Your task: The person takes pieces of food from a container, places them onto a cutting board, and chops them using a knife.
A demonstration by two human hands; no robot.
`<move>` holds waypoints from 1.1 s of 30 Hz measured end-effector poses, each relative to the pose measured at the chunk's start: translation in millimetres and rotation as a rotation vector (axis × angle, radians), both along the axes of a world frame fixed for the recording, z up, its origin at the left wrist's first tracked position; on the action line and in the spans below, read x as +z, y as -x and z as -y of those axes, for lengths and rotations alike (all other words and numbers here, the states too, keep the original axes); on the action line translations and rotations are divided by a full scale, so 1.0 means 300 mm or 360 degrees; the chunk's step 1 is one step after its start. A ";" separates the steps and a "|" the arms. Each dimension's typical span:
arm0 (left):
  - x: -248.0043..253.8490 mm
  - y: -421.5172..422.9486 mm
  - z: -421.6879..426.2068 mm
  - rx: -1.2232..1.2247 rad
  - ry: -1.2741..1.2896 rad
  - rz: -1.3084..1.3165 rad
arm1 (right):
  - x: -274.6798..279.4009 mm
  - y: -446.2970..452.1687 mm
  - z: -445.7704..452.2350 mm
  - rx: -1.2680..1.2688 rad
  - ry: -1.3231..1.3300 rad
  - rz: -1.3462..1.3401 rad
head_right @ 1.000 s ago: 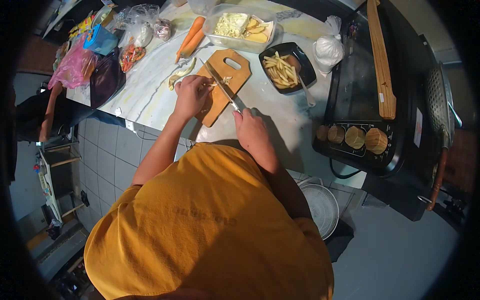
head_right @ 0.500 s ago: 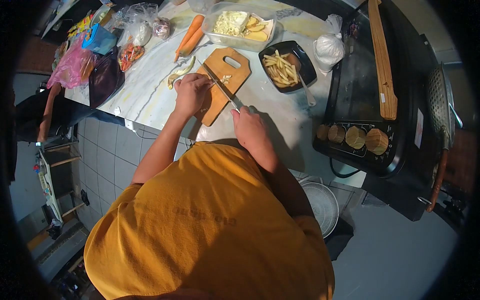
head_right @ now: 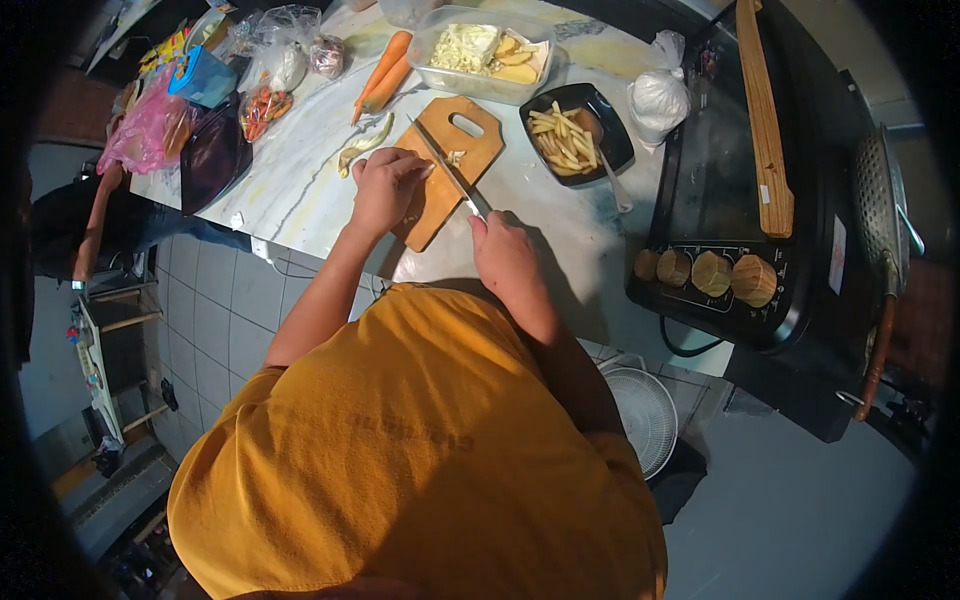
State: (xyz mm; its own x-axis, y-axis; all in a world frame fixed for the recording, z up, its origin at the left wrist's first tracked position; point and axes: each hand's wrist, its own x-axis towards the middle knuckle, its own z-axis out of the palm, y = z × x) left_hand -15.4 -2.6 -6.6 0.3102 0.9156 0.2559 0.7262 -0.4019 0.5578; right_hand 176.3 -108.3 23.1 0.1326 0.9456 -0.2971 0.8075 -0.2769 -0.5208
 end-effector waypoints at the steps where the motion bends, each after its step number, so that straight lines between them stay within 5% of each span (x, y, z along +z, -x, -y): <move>1: 0.003 0.000 0.003 -0.0004 0.0001 0.0004 | -0.002 -0.002 0.006 -0.0004 0.0001 0.0004; 33: -0.021 -0.009 0.010 0.0129 -0.0068 -0.0016 | 0.027 0.020 0.015 -0.0005 0.0051 0.0056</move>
